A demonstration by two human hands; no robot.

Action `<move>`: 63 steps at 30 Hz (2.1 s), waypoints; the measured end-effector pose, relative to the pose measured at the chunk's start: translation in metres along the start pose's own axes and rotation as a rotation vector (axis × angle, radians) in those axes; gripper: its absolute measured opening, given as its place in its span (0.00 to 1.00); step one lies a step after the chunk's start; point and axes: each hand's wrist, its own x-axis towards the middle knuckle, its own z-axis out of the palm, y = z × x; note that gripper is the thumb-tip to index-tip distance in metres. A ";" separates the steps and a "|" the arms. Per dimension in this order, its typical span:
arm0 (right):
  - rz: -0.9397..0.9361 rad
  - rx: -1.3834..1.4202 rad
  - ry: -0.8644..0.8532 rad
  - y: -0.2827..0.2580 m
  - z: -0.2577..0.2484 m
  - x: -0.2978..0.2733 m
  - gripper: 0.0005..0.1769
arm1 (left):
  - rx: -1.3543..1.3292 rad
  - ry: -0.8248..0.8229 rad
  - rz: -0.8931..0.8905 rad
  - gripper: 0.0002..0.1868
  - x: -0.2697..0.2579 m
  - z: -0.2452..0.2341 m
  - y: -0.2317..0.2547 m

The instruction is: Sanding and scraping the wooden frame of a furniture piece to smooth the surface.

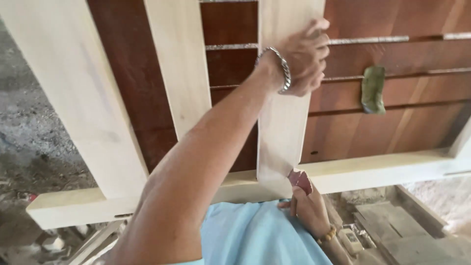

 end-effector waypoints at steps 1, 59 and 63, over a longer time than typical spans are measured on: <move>0.010 0.005 -0.001 0.024 -0.010 0.025 0.22 | -0.007 -0.009 0.003 0.23 -0.004 0.000 0.001; -0.654 0.061 0.331 0.108 0.034 0.045 0.22 | 0.124 0.139 0.028 0.19 -0.001 0.010 0.000; -0.139 -0.475 0.279 0.103 0.032 0.069 0.22 | 0.104 0.142 0.049 0.19 -0.005 0.013 0.008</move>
